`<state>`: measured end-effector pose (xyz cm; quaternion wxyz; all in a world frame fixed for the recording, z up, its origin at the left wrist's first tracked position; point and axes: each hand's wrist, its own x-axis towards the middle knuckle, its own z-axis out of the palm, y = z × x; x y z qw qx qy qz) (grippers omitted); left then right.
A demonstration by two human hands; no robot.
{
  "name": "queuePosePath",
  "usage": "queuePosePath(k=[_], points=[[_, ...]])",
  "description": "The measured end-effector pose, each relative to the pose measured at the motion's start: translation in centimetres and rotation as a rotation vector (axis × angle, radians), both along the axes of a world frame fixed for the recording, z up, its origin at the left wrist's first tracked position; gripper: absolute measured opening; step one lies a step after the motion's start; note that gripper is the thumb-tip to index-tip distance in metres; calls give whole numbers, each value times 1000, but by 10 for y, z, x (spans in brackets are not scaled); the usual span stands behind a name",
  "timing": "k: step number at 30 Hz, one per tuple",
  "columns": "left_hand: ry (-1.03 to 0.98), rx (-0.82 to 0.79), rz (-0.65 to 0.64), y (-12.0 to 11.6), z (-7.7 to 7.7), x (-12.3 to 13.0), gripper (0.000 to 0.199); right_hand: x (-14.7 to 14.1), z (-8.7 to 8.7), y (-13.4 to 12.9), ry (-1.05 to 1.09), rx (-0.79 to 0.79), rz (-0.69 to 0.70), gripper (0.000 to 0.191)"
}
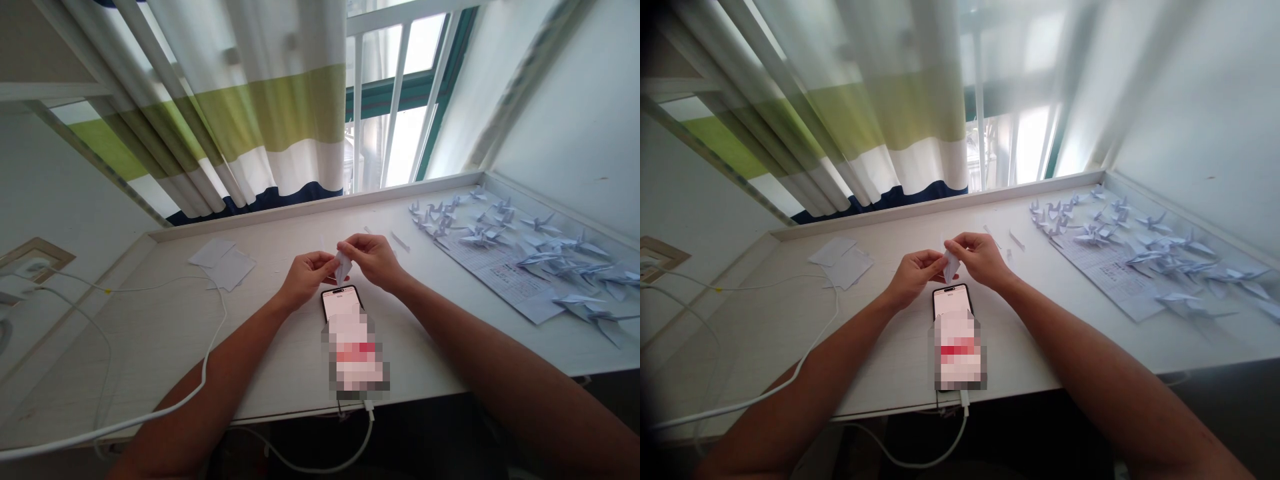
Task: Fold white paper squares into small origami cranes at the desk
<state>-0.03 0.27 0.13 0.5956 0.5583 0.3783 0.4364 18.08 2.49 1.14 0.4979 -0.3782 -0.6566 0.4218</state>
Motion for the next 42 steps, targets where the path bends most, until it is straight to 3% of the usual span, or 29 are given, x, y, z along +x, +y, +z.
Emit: queuePosePath(k=[4, 10, 16, 31, 39, 42], points=[[13, 34, 72, -2, 2, 1, 46, -2, 2, -2, 35, -15, -8, 41], [-2, -29, 28, -3, 0, 3, 44, -5, 2, -5, 21, -7, -26, 40], [20, -42, 95, -2, 3, 0, 45, -5, 0, -4, 37, -31, 9, 43], [33, -71, 107, -1, 4, -1, 41, -6, -1, -3, 27, -13, -16, 40], [-4, -116, -49, -1, 2, 3, 49, -4, -3, -1, 54, 7, -72, 42], [0, -101, -27, -2, 0, 5, 47, -4, -3, -2, 37, 14, -92, 43]])
